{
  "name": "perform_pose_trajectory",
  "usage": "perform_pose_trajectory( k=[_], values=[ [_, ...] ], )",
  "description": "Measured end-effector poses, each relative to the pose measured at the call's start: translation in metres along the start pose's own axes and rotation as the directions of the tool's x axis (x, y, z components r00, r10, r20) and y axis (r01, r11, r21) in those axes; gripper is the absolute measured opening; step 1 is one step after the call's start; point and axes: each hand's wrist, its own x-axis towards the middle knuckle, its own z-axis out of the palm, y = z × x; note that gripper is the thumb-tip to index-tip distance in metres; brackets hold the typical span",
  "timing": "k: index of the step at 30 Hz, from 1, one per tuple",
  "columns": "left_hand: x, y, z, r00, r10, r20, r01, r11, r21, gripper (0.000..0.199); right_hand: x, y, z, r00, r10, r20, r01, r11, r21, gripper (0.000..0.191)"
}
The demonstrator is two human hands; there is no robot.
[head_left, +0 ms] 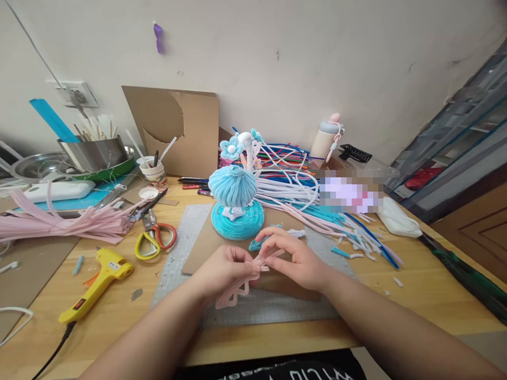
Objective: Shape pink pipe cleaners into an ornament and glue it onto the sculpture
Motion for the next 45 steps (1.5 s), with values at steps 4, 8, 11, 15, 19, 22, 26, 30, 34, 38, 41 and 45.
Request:
perform_pose_trajectory(
  k=[4,8,11,15,19,22,26,30,34,38,41,45],
  values=[
    [-0.003,0.003,-0.002,0.999,-0.030,0.030,0.034,0.992,-0.124,0.022,-0.001,0.000,-0.005,0.977,-0.211,-0.002,0.206,0.955,-0.214,0.010],
    [-0.002,0.001,-0.003,0.996,-0.049,0.076,0.060,0.987,-0.150,0.020,-0.001,0.002,-0.003,0.948,-0.318,-0.016,0.286,0.870,-0.401,0.009],
    [0.000,0.000,-0.002,0.995,-0.050,0.084,0.062,0.988,-0.143,0.020,-0.003,0.004,-0.001,0.933,-0.359,-0.019,0.310,0.831,-0.461,0.008],
    [0.001,-0.003,0.000,0.999,-0.035,0.041,0.036,0.999,-0.008,0.022,-0.004,0.002,0.001,0.929,-0.369,0.004,0.322,0.805,-0.498,0.012],
    [0.002,-0.005,0.001,1.000,-0.006,-0.001,0.006,0.996,0.093,0.025,-0.003,0.001,0.002,0.958,-0.288,0.009,0.259,0.848,-0.463,0.011],
    [0.002,-0.006,0.001,1.000,-0.004,-0.002,0.004,0.994,0.110,0.025,-0.001,0.003,0.001,0.978,-0.209,0.012,0.196,0.889,-0.414,0.007],
    [0.002,-0.006,0.001,0.999,0.022,-0.026,-0.018,0.988,0.154,0.025,0.001,0.003,0.002,0.989,-0.147,0.014,0.142,0.919,-0.367,0.007],
    [0.001,-0.007,0.006,0.995,0.028,-0.097,0.001,0.957,0.291,0.027,0.000,0.001,0.009,0.999,-0.038,-0.037,0.024,0.942,-0.335,0.007],
    [0.002,-0.009,0.011,0.988,0.061,-0.143,-0.002,0.924,0.382,0.027,-0.001,0.002,0.017,0.989,0.120,-0.083,-0.138,0.959,-0.247,0.011],
    [0.003,-0.008,0.009,0.988,0.034,-0.152,0.008,0.963,0.270,0.025,-0.001,0.005,0.013,0.988,0.087,-0.128,-0.096,0.993,-0.069,0.004],
    [0.003,-0.004,0.004,0.985,0.072,-0.156,-0.059,0.994,0.088,0.021,-0.001,0.007,0.006,0.921,0.021,-0.389,-0.003,0.999,0.047,0.011],
    [0.000,0.001,0.002,0.991,0.056,-0.120,-0.065,0.995,-0.072,0.022,-0.001,0.006,0.003,0.857,0.044,-0.513,-0.017,0.998,0.056,0.006]
  ],
)
